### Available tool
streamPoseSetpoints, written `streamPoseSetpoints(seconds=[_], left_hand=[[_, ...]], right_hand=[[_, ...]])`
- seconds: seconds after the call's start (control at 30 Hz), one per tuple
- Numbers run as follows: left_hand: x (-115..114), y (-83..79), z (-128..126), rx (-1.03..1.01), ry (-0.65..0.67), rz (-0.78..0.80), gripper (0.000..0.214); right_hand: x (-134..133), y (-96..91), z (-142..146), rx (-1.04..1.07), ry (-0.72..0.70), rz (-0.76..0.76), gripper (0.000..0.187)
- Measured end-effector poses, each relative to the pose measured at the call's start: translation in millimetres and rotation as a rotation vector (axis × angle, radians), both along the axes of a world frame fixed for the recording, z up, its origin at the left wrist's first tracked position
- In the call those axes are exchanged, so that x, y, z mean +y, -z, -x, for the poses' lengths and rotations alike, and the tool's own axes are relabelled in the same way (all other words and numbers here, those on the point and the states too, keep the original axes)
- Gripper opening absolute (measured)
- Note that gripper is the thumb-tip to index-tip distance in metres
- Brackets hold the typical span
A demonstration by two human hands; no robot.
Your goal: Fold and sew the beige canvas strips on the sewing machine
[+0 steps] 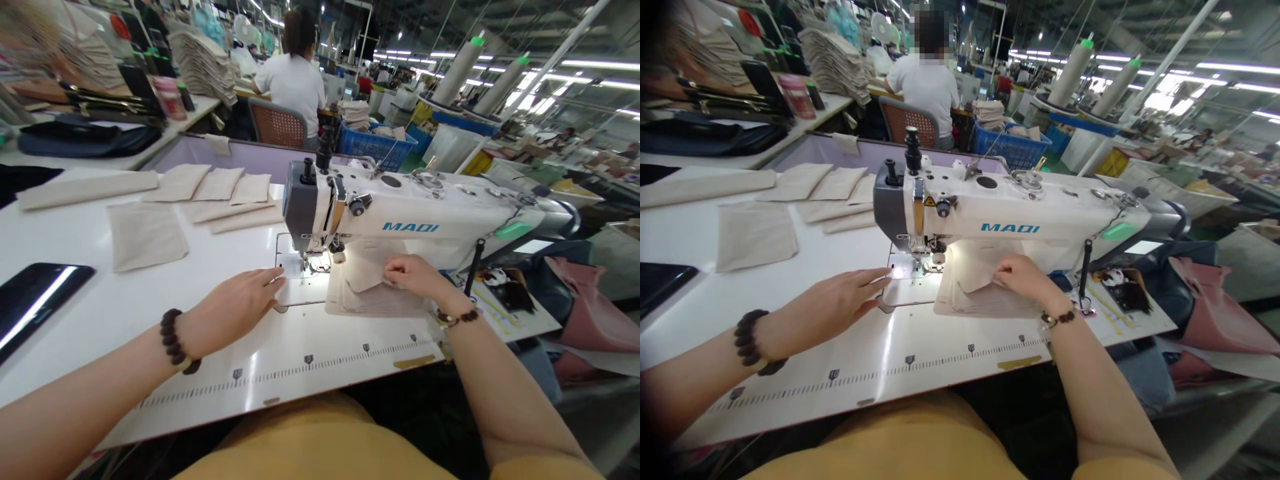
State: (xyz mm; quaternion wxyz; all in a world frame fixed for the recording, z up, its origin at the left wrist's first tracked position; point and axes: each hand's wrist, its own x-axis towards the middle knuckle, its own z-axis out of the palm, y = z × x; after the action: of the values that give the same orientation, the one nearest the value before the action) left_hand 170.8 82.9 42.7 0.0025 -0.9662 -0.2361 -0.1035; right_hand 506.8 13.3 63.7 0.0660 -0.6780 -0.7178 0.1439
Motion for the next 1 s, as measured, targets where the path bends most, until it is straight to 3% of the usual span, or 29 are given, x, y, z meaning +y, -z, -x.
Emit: streamPoseSetpoints(seconds=[0.13, 0.3, 0.43, 0.6, 0.67, 0.7, 0.8, 0.83, 0.9, 1.0], left_hand=[[-17.0, -5.6, -15.1, -0.13, 0.059, 0.034, 0.031], [-36.2, -3.6, -54.8, -0.341, 0.09, -0.008, 0.045], [-43.7, 0.7, -71.3, -0.342, 0.191, -0.022, 0.04], [-37.2, -4.6, -47.7, -0.187, 0.348, 0.045, 0.026], [-32.1, -7.0, -27.7, -0.17, 0.384, 0.1, 0.03], [-29.8, -7.2, -16.6, -0.171, 0.392, 0.128, 0.031], [-24.4, -3.2, 17.7, -0.2, 0.332, 0.199, 0.031], [-23.3, -0.6, 28.5, -0.205, 0.304, 0.206, 0.031], [-22.4, 5.1, 47.7, -0.212, 0.227, 0.198, 0.03], [-24.8, 10.4, 67.3, -0.271, 0.094, 0.163, 0.029]], right_hand=[[-19.0, -23.9, -7.6, 0.183, 0.009, -0.059, 0.026], [-60.7, -46.5, 33.7, 0.552, -0.115, -0.032, 0.022], [-86.7, -44.6, 66.2, 0.754, -0.224, 0.089, 0.018], [-97.7, -28.3, 84.4, 0.872, -0.379, 0.248, 0.022], [-95.5, -21.3, 85.9, 0.816, -0.424, 0.25, 0.02], [-92.2, -16.6, 84.6, 0.761, -0.398, 0.174, 0.017], [-73.8, 5.3, 70.5, 0.444, -0.171, -0.226, 0.028], [-65.9, 14.7, 62.9, 0.294, -0.117, -0.282, 0.035], [-51.6, 33.2, 46.1, 0.03, -0.077, -0.198, 0.037], [-42.4, 49.8, 27.7, -0.162, -0.058, -0.112, 0.041]])
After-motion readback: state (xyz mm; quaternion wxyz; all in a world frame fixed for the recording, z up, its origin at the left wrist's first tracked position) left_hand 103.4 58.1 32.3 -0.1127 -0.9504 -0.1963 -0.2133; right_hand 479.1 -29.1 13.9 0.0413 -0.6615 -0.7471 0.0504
